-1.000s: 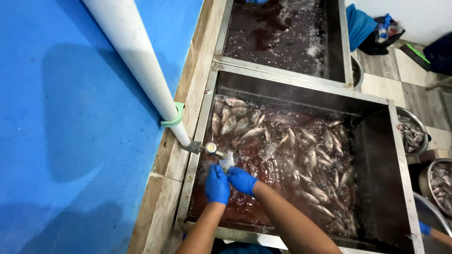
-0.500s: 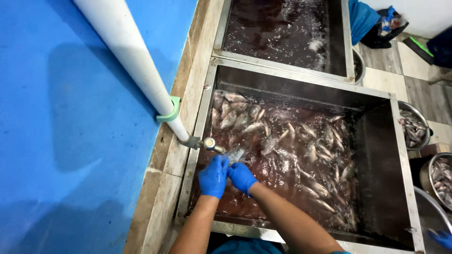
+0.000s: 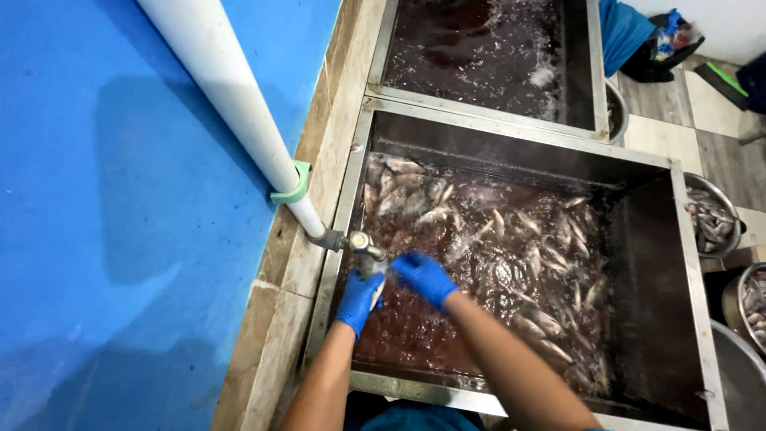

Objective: The person stands at a large metal tank filled with fish in bloody water and washes fish one at a time under a running tap, rubbing each fish with both gloved hands before releasing it back into the tank. Other workers sort fish into bowls nearby.

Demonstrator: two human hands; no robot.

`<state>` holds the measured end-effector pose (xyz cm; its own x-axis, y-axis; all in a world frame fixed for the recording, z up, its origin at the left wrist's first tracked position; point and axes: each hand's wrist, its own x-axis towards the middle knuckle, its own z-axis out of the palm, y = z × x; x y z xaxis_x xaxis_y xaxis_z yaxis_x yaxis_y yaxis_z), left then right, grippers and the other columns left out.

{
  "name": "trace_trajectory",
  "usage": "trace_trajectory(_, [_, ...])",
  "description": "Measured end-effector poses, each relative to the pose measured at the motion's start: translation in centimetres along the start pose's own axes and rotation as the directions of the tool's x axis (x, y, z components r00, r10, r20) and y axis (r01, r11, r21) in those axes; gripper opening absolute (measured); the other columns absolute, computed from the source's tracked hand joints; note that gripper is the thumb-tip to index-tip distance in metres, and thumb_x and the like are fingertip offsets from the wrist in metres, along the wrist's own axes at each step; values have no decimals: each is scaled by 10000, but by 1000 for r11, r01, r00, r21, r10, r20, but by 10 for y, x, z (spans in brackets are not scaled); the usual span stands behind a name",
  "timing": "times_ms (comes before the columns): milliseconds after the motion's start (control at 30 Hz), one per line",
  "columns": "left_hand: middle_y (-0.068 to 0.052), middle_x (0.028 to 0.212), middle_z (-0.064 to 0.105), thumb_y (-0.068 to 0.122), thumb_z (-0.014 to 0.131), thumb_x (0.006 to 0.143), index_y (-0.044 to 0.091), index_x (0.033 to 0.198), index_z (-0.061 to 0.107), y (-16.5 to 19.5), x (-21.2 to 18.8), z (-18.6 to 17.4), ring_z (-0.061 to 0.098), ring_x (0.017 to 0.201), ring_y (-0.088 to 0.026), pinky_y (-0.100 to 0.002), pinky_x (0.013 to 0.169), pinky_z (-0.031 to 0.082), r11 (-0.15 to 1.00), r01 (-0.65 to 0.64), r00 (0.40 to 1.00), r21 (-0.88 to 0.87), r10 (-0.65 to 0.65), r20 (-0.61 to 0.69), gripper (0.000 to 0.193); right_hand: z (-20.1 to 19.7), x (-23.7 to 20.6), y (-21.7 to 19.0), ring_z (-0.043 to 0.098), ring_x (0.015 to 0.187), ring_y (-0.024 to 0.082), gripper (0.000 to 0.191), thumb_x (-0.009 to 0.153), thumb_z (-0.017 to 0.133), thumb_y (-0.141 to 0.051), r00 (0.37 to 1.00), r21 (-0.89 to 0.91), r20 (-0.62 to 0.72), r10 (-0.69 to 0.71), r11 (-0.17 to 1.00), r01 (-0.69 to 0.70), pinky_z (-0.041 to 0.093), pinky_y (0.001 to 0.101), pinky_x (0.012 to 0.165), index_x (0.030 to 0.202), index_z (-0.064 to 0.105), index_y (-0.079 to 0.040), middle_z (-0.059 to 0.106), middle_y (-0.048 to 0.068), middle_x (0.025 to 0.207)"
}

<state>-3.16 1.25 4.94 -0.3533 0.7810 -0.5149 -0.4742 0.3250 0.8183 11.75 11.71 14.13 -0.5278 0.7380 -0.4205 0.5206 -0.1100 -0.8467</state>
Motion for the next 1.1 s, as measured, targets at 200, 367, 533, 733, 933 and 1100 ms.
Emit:
trace_trajectory(200, [-135,924,696,190,570,956,32,1080,688,-24,15,4,608,772,-276,-402,622,474,981,-195,981,-15,195,-20,233,60,-16,-22,760,753,276,272,873,654,-255,983,-57,-118,144,987,-151,615,416,712,1051,718,-59,757,173,857])
trace_trajectory(367, [-271,982,718,404,525,943,15,1003,673,-8,-1,11,692,932,-469,-552,799,533,762,-52,976,645,177,-130,421,54,-10,-14,688,902,433,265,849,728,-304,978,-421,-204,-36,906,-55,548,495,804,977,756,-74,710,248,958])
trace_trajectory(533, [-237,872,702,335,490,969,20,973,703,10,-6,8,684,786,-392,-542,715,535,876,16,1000,481,-7,-21,381,46,-3,-13,708,896,415,261,844,714,-273,948,-388,-285,-142,922,22,571,456,783,968,771,-50,735,240,963])
trace_trajectory(733, [-64,935,723,286,528,922,104,1089,668,-7,32,-3,700,777,-186,-373,657,575,998,-56,997,-17,57,48,283,35,6,-25,761,832,225,327,897,712,-289,979,-245,-93,-182,957,154,570,387,771,1113,742,-46,761,188,963])
trace_trajectory(933, [-31,962,714,360,484,974,156,1133,665,-4,33,-5,666,778,-169,-337,608,508,953,56,994,-297,-26,103,316,27,8,-27,737,850,177,369,862,718,-212,981,-129,-71,-181,977,171,578,348,800,1168,699,-8,775,153,990])
trace_trajectory(1100, [-79,900,690,379,506,1083,58,1164,720,-9,19,-21,633,717,-198,-334,616,511,933,165,858,-320,25,513,394,8,-9,39,682,785,172,281,856,641,-127,984,154,-167,67,987,-41,572,348,747,1098,730,-16,764,105,917])
